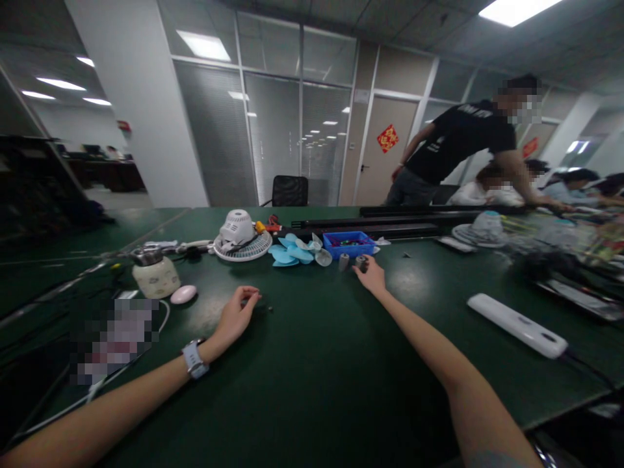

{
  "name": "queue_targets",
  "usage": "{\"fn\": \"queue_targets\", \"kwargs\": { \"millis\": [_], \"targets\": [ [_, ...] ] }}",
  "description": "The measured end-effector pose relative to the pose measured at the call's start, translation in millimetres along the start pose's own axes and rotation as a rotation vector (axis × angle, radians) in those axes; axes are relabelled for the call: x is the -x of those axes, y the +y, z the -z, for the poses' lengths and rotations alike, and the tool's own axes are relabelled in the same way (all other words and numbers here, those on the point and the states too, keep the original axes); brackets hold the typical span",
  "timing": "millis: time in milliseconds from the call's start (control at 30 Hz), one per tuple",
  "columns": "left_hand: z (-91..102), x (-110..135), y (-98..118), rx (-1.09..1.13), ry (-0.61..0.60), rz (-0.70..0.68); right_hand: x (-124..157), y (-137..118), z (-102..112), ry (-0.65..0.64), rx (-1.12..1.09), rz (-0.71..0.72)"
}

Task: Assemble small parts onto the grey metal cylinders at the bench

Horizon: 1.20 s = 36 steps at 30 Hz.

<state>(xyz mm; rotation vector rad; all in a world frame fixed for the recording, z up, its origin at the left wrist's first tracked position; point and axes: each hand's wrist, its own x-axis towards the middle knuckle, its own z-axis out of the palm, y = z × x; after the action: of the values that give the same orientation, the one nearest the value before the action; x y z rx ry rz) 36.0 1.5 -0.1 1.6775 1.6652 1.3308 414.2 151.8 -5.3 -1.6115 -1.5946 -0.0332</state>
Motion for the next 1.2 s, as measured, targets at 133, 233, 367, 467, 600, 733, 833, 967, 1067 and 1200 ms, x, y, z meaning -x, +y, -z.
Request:
{"fn": "queue_targets", "kwargs": {
  "millis": [133,233,367,467,600,733,833,967,1067,1200],
  "targets": [
    [-2.2,-1.1,0.2,0.002,0.056,0.018,41.1,-57.8,15.1,0.160,0.062,0.368],
    [-3.4,-1.8,0.3,-0.004,0.074,0.026,79.8,-123.6,15.4,-0.206,-0.034,0.717],
    [-3.7,-1.1,-1.1,-0.007,0.089,-0.008,110.7,-186.6,-10.3,-0.514,-0.132,0.769],
    [-3.6,0.5,0.4,-0.010,0.087,-0.017,116.1,-198.3,-29.8,-0.547,-0.155,0.718],
    [-3.2,1.6,5.1,0.000,0.063,-0.019,106.0,-182.3,-31.9,-0.526,-0.177,0.710],
    [-2.4,1.9,6.7,0.018,0.050,-0.009,61.3,-142.6,-3.2,-0.436,-0.201,0.676],
    [-2.1,2.0,6.3,0.005,0.040,0.011,7.9,-100.7,30.5,-0.208,-0.104,0.499],
    [-2.0,1.2,6.5,-0.008,0.033,0.017,-49.6,-46.8,66.0,-0.013,0.097,0.268],
    [-1.9,0.5,5.7,-0.017,0.038,0.007,-66.6,-23.8,70.2,-0.075,0.168,0.206],
    [-2.8,-0.2,2.8,-0.034,0.032,-0.006,-68.1,-16.2,57.2,-0.195,0.146,0.241]
  ]
}}
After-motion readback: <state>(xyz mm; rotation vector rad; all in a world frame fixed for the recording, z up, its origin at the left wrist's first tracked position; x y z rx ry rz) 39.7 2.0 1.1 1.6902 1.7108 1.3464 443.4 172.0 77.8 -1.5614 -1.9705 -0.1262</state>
